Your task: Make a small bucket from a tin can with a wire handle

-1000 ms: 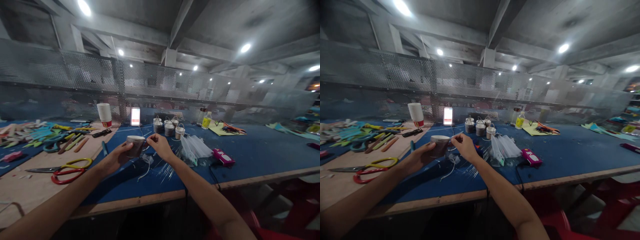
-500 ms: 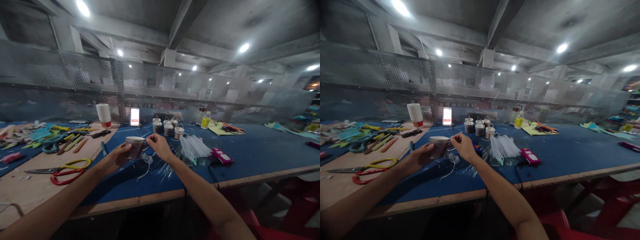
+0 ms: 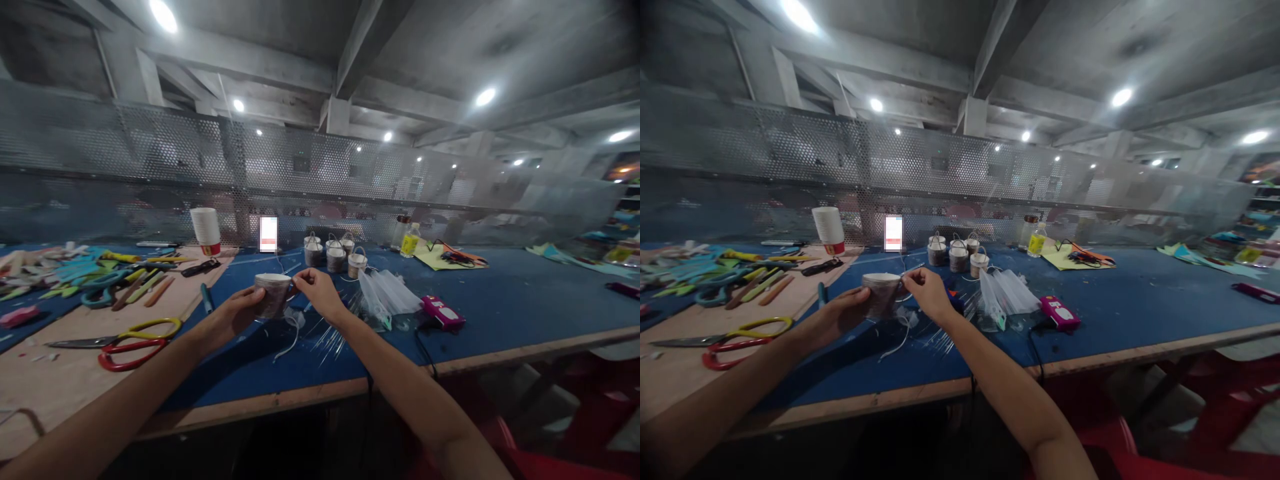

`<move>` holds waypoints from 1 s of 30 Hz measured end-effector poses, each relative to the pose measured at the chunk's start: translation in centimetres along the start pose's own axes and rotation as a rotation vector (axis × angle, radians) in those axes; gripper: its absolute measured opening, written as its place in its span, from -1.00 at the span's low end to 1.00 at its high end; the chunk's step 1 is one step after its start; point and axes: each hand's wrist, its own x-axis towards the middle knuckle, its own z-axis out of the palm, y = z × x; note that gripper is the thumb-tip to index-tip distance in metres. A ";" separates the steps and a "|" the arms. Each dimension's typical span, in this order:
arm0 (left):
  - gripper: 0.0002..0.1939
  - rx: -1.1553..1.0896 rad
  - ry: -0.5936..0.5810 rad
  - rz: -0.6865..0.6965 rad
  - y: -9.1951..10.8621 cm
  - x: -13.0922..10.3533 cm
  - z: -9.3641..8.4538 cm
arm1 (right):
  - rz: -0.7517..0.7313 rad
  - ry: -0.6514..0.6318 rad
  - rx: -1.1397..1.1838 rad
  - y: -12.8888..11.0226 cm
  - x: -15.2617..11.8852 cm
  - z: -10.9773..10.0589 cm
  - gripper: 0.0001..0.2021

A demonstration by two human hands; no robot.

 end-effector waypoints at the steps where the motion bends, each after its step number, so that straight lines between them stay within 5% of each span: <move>1: -0.58 0.024 0.021 0.016 0.0 0.1 -0.1 | 0.008 0.007 0.010 0.0 0.0 0.0 -0.86; 6: -0.56 0.081 0.148 0.059 -0.2 0.3 -0.2 | 0.009 0.027 -0.005 0.0 0.0 0.0 -0.87; 11: -0.58 0.069 0.056 0.045 -0.5 0.4 0.6 | -0.008 -0.001 -0.032 -0.2 -0.4 0.4 -0.89; 16: -0.51 0.169 0.228 0.088 -1.1 0.5 1.1 | -0.003 -0.022 -0.041 -0.2 -0.8 0.9 -0.89; 30: -0.57 0.074 0.144 0.090 -0.7 0.2 1.3 | -0.009 -0.005 -0.004 -0.8 -1.0 0.8 -0.90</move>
